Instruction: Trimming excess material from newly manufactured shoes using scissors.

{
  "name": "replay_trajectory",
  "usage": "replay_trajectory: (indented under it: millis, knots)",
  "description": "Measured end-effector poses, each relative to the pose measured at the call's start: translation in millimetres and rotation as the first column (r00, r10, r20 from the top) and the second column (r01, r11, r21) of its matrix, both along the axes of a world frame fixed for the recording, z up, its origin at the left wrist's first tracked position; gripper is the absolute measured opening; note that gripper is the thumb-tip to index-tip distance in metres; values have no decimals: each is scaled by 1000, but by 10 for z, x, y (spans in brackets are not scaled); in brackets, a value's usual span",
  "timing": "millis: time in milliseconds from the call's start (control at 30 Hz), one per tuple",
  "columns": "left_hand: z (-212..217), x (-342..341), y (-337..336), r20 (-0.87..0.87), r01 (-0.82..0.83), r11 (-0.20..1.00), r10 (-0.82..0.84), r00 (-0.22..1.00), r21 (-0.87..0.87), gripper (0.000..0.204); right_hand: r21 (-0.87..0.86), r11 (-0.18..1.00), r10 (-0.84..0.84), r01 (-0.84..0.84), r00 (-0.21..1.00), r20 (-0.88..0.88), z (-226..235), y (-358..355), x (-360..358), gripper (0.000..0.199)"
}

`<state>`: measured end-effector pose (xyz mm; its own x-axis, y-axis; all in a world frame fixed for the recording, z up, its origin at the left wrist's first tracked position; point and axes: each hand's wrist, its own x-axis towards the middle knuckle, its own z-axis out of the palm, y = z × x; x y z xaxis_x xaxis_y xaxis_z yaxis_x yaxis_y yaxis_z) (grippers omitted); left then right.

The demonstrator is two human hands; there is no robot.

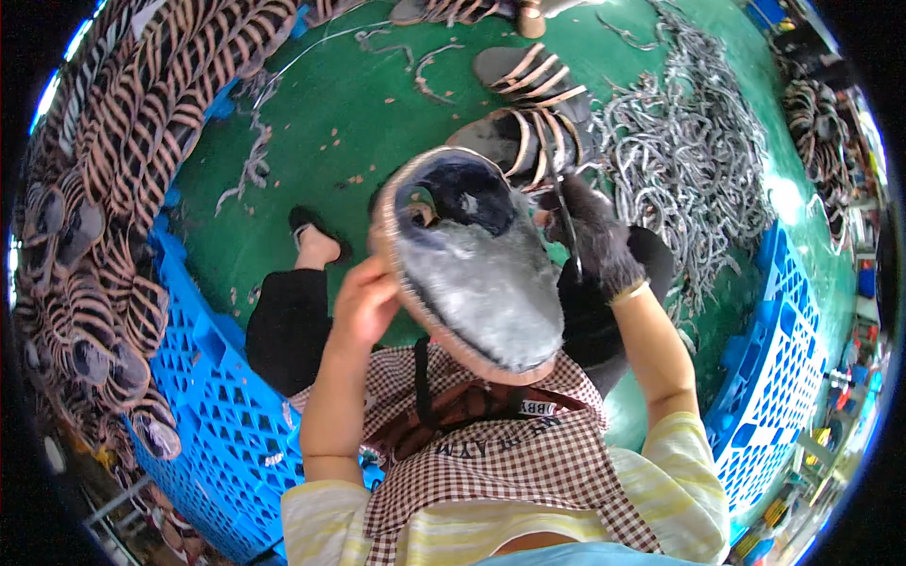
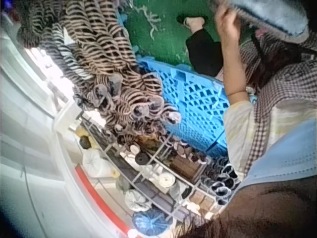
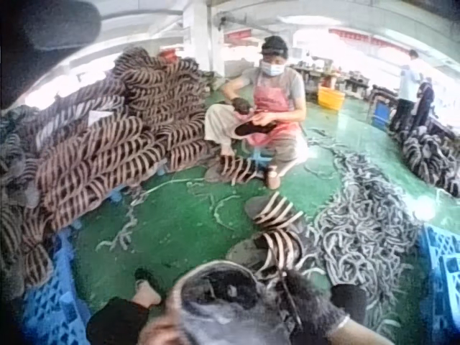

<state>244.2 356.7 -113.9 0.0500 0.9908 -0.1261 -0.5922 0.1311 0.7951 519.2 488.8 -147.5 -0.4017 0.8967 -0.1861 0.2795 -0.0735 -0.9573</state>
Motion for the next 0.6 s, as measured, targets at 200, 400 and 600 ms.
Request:
replay_trajectory:
  millis: [200, 400, 600]
  knots:
    - [-724, -677, 171, -475, -173, 984, 136, 869, -35, 26, 186, 982, 71, -44, 988, -140, 98, -240, -194, 66]
    - [-381, -207, 681, 357, -16, 996, 48, 933, -91, 43, 601, 675, 249, -428, 899, 361, 380, -244, -576, 34]
    - [-419, -191, 940, 201, -434, 833, 517, 832, -343, 33, 694, 550, 220, -465, 882, 417, 116, 35, -379, 45]
